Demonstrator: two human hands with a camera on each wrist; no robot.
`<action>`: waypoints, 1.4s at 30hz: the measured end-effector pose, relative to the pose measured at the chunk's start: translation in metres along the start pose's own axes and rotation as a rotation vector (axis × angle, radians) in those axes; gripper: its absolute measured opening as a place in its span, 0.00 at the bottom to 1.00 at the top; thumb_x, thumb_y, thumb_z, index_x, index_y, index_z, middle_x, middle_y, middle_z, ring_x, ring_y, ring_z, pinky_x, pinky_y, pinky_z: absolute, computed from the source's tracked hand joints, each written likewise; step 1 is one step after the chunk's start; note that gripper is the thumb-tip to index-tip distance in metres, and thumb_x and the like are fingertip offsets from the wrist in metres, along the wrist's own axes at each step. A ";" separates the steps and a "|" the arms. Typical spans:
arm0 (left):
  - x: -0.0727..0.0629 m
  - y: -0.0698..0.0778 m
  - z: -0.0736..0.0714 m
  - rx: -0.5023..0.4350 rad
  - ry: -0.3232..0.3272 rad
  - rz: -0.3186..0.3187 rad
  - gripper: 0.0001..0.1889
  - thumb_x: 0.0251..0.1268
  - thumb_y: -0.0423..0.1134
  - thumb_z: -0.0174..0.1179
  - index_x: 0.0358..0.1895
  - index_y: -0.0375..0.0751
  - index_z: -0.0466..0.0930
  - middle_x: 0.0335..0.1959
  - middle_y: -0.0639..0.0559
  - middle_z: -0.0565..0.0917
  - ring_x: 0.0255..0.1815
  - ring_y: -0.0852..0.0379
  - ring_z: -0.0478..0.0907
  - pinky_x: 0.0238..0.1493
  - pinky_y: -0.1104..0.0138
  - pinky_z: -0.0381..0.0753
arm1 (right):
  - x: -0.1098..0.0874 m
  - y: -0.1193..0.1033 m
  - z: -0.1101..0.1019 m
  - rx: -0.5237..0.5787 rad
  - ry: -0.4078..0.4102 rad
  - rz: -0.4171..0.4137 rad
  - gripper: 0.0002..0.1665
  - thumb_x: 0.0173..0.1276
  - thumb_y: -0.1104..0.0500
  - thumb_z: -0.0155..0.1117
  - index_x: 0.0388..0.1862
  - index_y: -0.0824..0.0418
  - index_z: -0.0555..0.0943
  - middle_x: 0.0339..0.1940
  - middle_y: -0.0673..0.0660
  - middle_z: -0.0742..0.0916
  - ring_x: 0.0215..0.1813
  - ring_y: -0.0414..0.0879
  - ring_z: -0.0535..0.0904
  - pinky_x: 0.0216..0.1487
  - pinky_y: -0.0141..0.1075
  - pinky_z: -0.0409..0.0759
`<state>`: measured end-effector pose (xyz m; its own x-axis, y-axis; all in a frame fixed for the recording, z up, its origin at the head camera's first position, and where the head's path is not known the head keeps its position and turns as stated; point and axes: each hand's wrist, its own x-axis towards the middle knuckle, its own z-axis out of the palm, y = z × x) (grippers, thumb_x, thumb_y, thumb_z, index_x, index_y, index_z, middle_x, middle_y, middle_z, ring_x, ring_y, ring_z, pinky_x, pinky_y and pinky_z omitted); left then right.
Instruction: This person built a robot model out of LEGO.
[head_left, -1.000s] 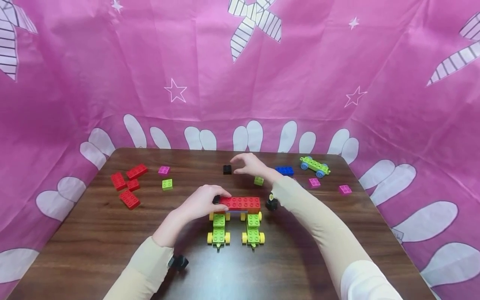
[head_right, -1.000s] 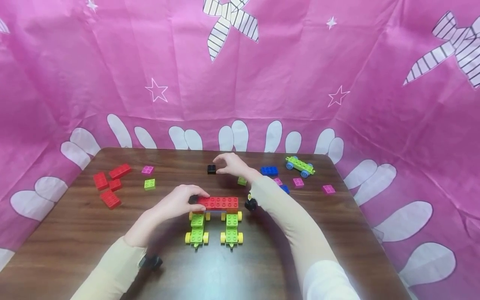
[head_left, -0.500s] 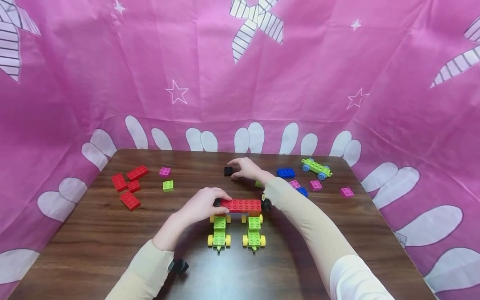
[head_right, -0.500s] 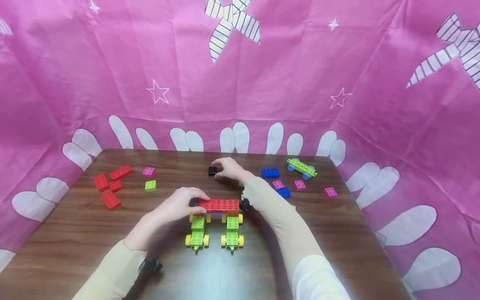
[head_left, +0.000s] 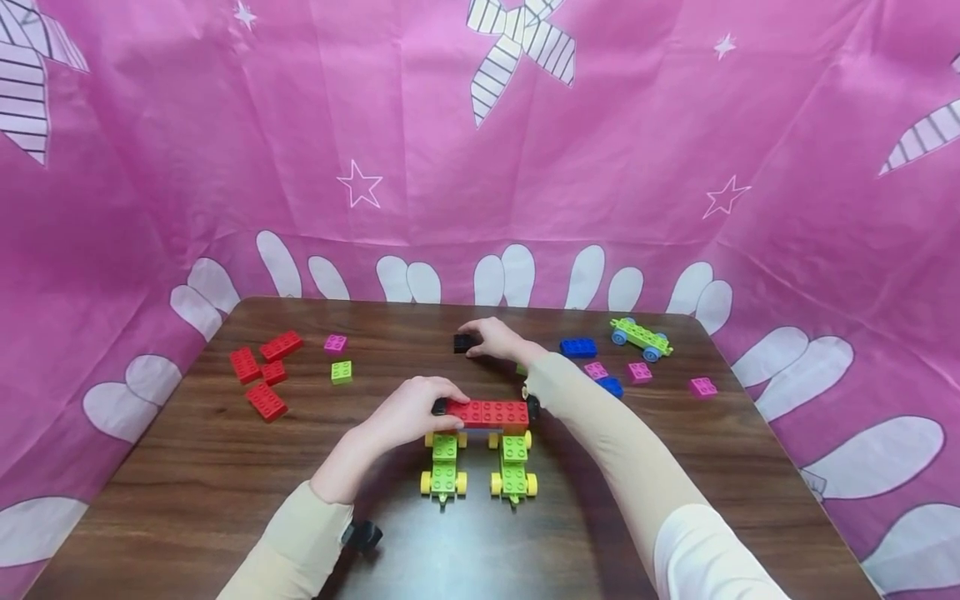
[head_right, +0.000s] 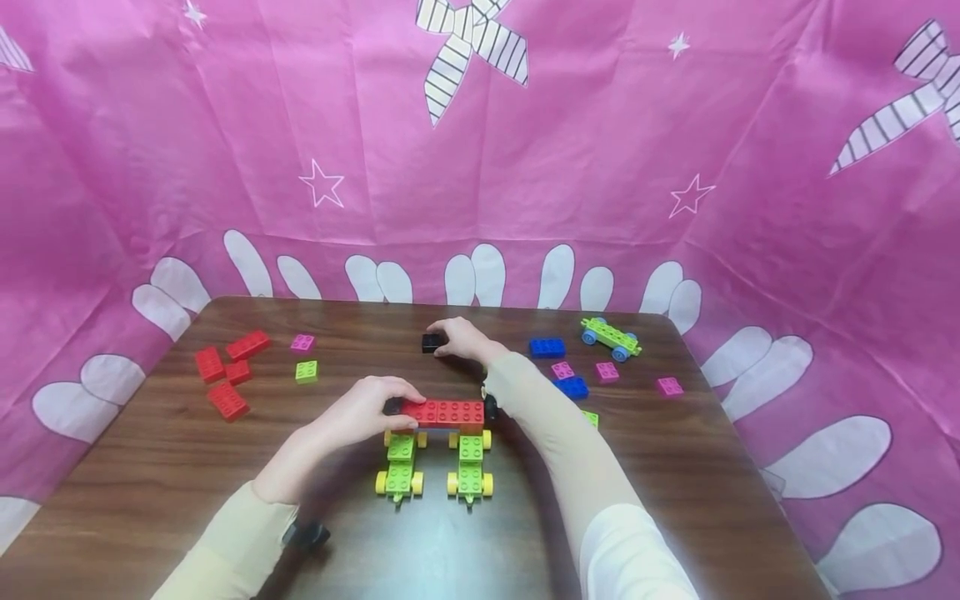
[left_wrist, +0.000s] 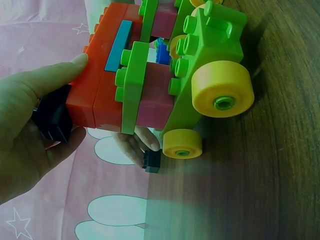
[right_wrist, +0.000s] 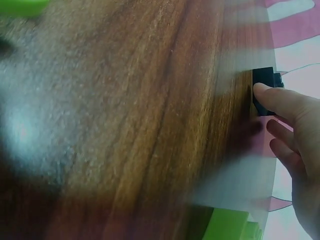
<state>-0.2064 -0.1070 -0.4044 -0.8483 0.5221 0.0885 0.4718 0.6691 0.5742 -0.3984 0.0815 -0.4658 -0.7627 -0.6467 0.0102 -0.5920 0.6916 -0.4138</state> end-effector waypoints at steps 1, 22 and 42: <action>0.000 0.000 0.000 0.000 0.001 -0.003 0.17 0.57 0.44 0.71 0.50 0.46 0.86 0.47 0.54 0.86 0.49 0.57 0.80 0.56 0.57 0.79 | 0.000 -0.001 0.000 -0.001 0.000 0.000 0.28 0.62 0.60 0.72 0.61 0.63 0.78 0.60 0.59 0.84 0.63 0.52 0.77 0.67 0.44 0.73; -0.001 0.001 -0.001 0.006 0.009 0.006 0.16 0.58 0.43 0.71 0.50 0.46 0.86 0.47 0.54 0.86 0.49 0.57 0.81 0.56 0.59 0.80 | -0.006 -0.001 -0.006 -0.024 -0.009 -0.004 0.24 0.62 0.61 0.71 0.58 0.62 0.81 0.55 0.59 0.86 0.59 0.52 0.80 0.64 0.44 0.75; 0.000 0.002 0.001 -0.007 0.011 -0.012 0.16 0.57 0.43 0.71 0.50 0.47 0.86 0.48 0.53 0.87 0.51 0.55 0.81 0.58 0.57 0.79 | -0.051 0.001 -0.026 0.131 0.110 0.053 0.23 0.61 0.59 0.71 0.56 0.62 0.82 0.54 0.60 0.86 0.57 0.53 0.80 0.61 0.48 0.78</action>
<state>-0.2054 -0.1051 -0.4036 -0.8563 0.5084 0.0904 0.4601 0.6716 0.5807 -0.3668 0.1237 -0.4431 -0.8201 -0.5663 0.0818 -0.5166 0.6714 -0.5314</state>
